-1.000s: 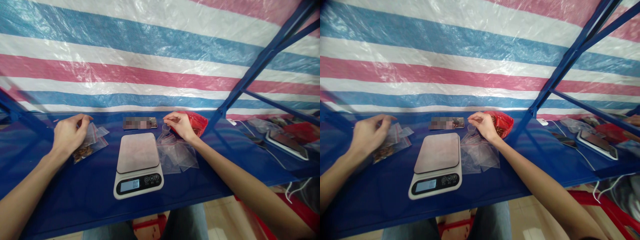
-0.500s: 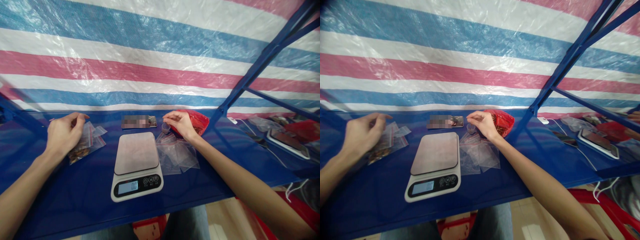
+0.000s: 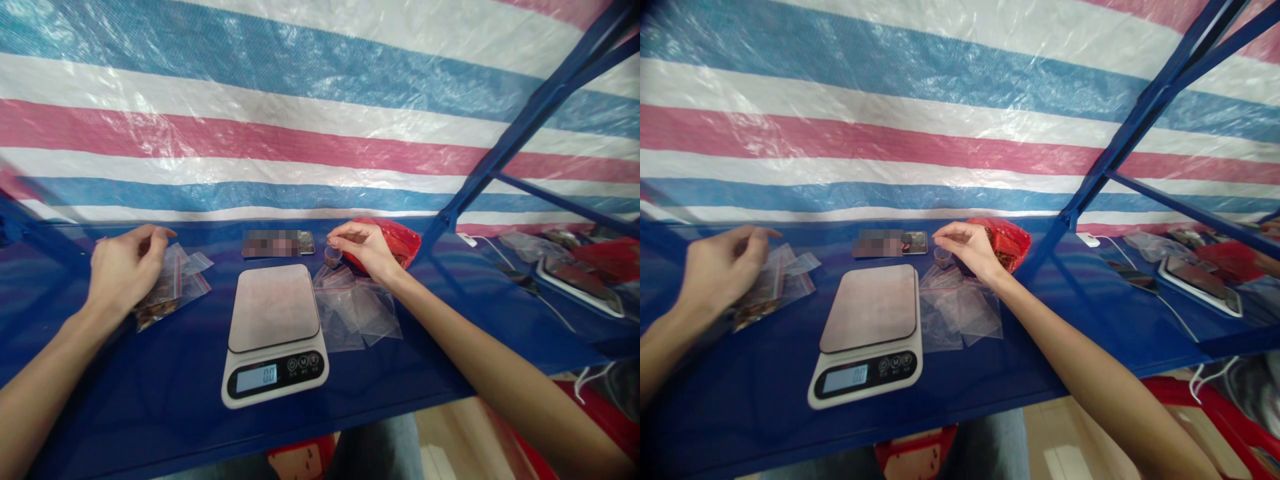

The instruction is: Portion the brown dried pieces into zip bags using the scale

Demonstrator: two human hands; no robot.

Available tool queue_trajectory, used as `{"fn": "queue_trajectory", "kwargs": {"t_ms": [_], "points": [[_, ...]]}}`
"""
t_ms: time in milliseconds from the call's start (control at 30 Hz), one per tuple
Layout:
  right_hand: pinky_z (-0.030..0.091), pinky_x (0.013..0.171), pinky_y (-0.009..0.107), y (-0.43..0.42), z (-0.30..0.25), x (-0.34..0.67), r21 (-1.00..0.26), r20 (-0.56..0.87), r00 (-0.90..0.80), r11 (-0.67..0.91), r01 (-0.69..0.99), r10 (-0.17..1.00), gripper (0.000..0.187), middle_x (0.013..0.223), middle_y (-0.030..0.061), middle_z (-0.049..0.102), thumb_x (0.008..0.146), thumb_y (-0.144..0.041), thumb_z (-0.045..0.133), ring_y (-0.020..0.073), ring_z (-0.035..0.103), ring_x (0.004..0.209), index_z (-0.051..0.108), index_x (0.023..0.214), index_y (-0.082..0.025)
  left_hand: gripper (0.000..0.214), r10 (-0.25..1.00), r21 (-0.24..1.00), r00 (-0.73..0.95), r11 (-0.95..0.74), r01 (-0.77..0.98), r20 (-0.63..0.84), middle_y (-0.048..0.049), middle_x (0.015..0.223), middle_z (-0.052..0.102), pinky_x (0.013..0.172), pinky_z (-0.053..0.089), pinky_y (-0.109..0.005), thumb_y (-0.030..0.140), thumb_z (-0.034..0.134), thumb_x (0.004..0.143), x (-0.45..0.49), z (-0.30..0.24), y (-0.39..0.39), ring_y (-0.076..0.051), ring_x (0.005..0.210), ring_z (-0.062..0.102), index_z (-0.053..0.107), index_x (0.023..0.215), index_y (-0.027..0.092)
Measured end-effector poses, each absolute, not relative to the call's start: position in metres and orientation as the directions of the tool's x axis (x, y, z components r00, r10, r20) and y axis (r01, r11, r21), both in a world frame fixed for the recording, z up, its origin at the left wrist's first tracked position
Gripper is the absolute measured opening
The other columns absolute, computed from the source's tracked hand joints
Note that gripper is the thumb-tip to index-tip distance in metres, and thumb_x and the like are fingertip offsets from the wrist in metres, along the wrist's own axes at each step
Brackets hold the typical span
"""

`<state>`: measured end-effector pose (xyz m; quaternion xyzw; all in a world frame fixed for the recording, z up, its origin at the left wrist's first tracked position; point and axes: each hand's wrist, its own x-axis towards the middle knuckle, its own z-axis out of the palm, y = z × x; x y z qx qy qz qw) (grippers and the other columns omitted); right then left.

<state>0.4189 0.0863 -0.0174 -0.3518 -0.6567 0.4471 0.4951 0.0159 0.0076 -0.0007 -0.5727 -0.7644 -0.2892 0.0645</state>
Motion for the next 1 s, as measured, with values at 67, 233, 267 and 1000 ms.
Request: {"fn": "queue_trajectory", "kwargs": {"t_ms": [67,233,267,1000], "points": [[0.06,0.087,0.036,0.085,-0.017,0.419,-0.936,0.337,-0.262,0.353,0.015,0.904,0.021,0.088,0.0029,0.081,0.073,-0.038,0.091,0.0184,0.073,0.082,0.082,0.085,-0.023,0.049,0.836,0.36,-0.329,0.172,0.917,0.438,-0.0028,0.071,0.068,0.066,0.039,-0.028,0.043,0.042,0.094,0.015,-0.001,0.008,-0.019,0.063,0.059,0.079,0.112,0.017],[0.06,0.088,0.037,0.084,-0.017,0.419,-0.94,0.327,-0.283,0.34,-0.003,0.902,0.024,0.09,0.0032,0.081,0.073,-0.041,0.091,0.0192,0.074,0.085,0.082,0.085,-0.023,0.048,0.832,0.353,-0.33,0.176,0.919,0.445,-0.0033,0.071,0.067,0.065,0.039,-0.028,0.042,0.042,0.094,0.014,-0.001,0.008,-0.019,0.063,0.058,0.079,0.111,0.017],[0.06,0.088,0.037,0.083,-0.017,0.42,-0.94,0.327,-0.29,0.34,-0.004,0.9,0.023,0.09,0.0032,0.081,0.073,-0.04,0.091,0.0191,0.074,0.085,0.082,0.085,-0.023,0.049,0.833,0.353,-0.328,0.173,0.919,0.446,-0.0033,0.07,0.067,0.065,0.039,-0.028,0.042,0.042,0.094,0.014,-0.001,0.008,-0.019,0.062,0.058,0.079,0.111,0.016],[0.053,0.089,0.041,0.091,-0.011,0.436,-0.498,0.52,-0.505,0.725,0.476,0.689,0.005,0.096,0.0061,0.078,0.087,-0.023,0.08,0.0247,0.07,0.093,0.077,0.09,-0.02,0.054,0.825,0.34,-0.314,0.159,0.927,0.471,-0.0075,0.08,0.076,0.065,0.044,-0.029,0.049,0.04,0.091,0.012,-0.004,0.011,-0.024,0.075,0.071,0.081,0.106,0.017]]}}
